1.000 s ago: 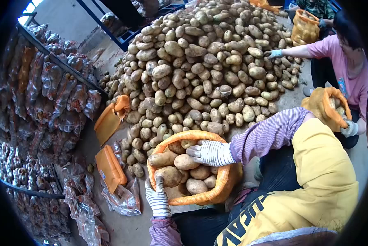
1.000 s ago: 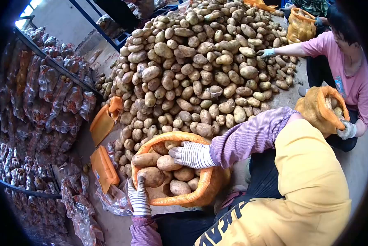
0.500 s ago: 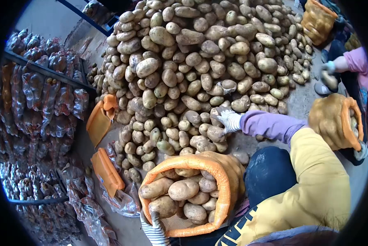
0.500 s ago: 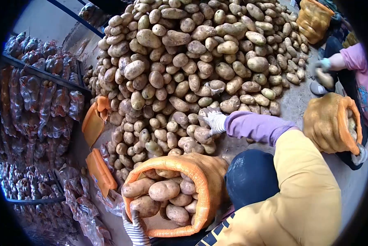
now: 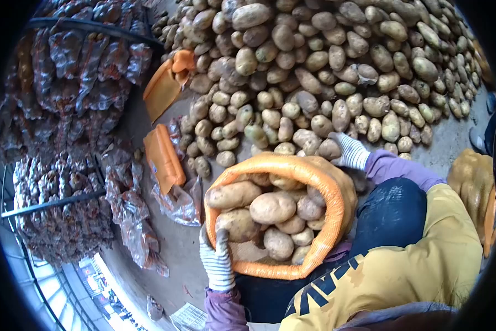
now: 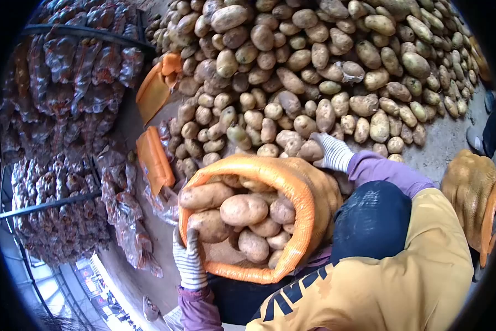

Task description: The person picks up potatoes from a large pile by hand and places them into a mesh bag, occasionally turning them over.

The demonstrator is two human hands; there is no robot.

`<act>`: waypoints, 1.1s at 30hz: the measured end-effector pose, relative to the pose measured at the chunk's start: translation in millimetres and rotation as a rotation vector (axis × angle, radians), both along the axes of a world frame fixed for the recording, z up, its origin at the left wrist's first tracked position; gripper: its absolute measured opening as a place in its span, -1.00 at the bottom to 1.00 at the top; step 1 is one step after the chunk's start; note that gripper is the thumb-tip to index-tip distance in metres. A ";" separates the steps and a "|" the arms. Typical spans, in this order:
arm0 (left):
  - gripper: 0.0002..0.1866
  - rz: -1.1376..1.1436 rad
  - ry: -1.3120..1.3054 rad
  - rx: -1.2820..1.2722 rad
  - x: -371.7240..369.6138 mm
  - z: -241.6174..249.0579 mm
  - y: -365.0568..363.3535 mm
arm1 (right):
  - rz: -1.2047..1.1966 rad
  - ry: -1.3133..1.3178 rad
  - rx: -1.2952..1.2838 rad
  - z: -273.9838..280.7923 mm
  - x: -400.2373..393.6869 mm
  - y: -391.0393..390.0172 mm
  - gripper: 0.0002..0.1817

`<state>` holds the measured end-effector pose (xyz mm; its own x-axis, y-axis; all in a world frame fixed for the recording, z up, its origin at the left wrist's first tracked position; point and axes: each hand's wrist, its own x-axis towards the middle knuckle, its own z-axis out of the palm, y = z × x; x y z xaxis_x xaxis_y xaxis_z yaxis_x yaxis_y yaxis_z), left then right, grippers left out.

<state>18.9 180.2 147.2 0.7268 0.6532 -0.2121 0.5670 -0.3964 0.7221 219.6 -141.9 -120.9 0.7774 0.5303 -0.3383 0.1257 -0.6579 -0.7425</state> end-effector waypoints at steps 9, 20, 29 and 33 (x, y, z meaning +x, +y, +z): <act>-0.34 -0.181 -0.260 -0.217 -26.0 -28.0 15.5 | 0.269 -0.247 0.426 254.2 0.7 20.7 -0.06; -0.50 -0.043 -0.379 -0.899 -68.2 -21.1 20.6 | 0.438 -0.495 0.519 233.3 -176.4 155.5 -0.21; -0.03 -0.308 -0.381 -0.273 -76.5 -27.7 11.0 | 0.528 -0.409 0.210 224.7 -169.0 157.6 -0.20; -0.01 -0.312 -0.368 -0.098 -75.7 -21.4 -0.6 | 0.630 -0.387 0.133 244.2 -152.4 163.0 -0.24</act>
<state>-56.7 179.6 125.8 0.9230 0.3822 0.0457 0.1326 -0.4272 0.8944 67.2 21.1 123.3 0.3639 0.9314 -0.0041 0.7168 -0.2829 -0.6373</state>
